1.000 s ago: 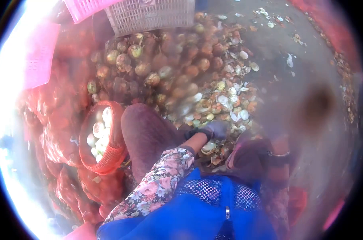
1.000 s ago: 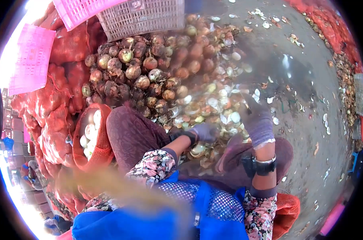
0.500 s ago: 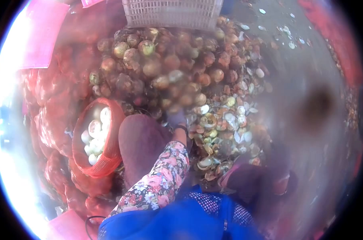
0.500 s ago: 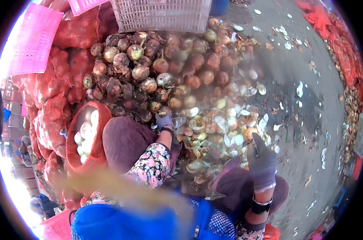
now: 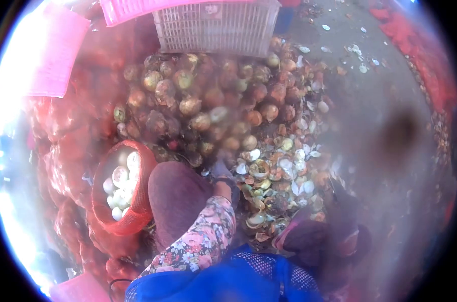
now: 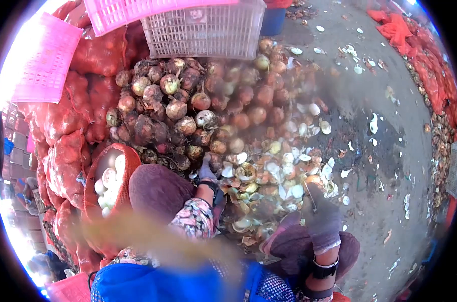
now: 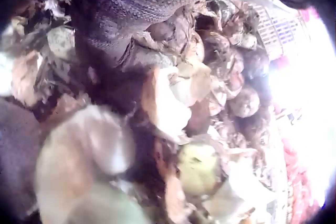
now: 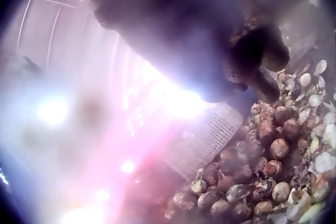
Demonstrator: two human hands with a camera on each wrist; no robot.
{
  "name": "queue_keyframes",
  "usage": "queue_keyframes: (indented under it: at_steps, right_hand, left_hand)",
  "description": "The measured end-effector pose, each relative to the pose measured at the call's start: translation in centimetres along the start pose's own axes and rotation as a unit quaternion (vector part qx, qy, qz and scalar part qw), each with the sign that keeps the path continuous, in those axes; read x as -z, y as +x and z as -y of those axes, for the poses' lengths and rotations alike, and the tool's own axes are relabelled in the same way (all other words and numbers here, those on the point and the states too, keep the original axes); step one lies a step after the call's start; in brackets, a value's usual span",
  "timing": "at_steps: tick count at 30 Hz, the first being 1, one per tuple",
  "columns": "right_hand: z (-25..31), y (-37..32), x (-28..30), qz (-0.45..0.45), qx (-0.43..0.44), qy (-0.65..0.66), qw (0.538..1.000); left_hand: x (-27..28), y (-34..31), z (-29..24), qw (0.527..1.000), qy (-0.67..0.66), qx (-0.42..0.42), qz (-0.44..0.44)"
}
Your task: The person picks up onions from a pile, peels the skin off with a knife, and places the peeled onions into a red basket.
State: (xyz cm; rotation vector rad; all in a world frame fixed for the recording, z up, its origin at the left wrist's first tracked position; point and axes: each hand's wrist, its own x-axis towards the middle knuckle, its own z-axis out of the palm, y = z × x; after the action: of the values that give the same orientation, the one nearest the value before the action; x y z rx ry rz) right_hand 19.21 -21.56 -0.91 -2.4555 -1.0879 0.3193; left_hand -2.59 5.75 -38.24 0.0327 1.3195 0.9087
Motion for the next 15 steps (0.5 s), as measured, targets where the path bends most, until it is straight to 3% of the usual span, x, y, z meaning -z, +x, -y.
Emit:
queue_keyframes:
  at_steps: [2,4,5,6,7,8,9,11,13,15]
  right_hand:
    - [1.0,-0.3,0.7,0.015,-0.006,-0.005,1.000]
    - [0.8,-0.4,0.5,0.000,0.062,0.062,0.996]
    - [0.9,-0.7,0.8,0.011,0.047,0.123,0.991]
    - [1.3,-0.9,1.2,0.020,0.031,0.184,0.982]
    - [3.0,-1.0,2.7,0.047,-0.034,0.273,0.960]
    - [4.1,-1.1,3.7,0.074,-0.100,0.358,0.925]
    - [3.5,-0.9,3.1,0.024,-0.092,0.356,0.930]
    - [1.6,-0.5,1.6,-0.030,-0.087,0.375,0.923]
    - [-0.1,-0.8,1.5,-0.074,-0.069,0.389,0.916]
    - [0.4,-1.1,1.4,-0.097,-0.026,0.405,0.909]
  left_hand:
    - [-0.4,-2.5,1.0,0.977,-0.050,-0.026,0.207]
    - [-2.7,-4.9,0.5,0.878,-0.080,0.113,0.458]
    - [-4.4,-5.4,0.5,0.901,0.002,0.085,0.425]
    - [-6.8,-9.0,-0.5,0.888,0.060,0.059,0.451]
    - [-9.2,-13.9,-2.3,0.845,0.112,0.028,0.522]
    - [-11.0,-16.5,-2.9,0.827,0.167,-0.016,0.537]
    - [-12.6,-18.5,-2.9,0.803,0.223,-0.057,0.550]
    - [-14.9,-23.7,-3.6,0.729,0.332,-0.152,0.580]
    - [-16.1,-30.5,-5.0,0.618,0.418,-0.260,0.613]
    - [-15.9,-36.3,-5.7,0.547,0.451,-0.302,0.638]
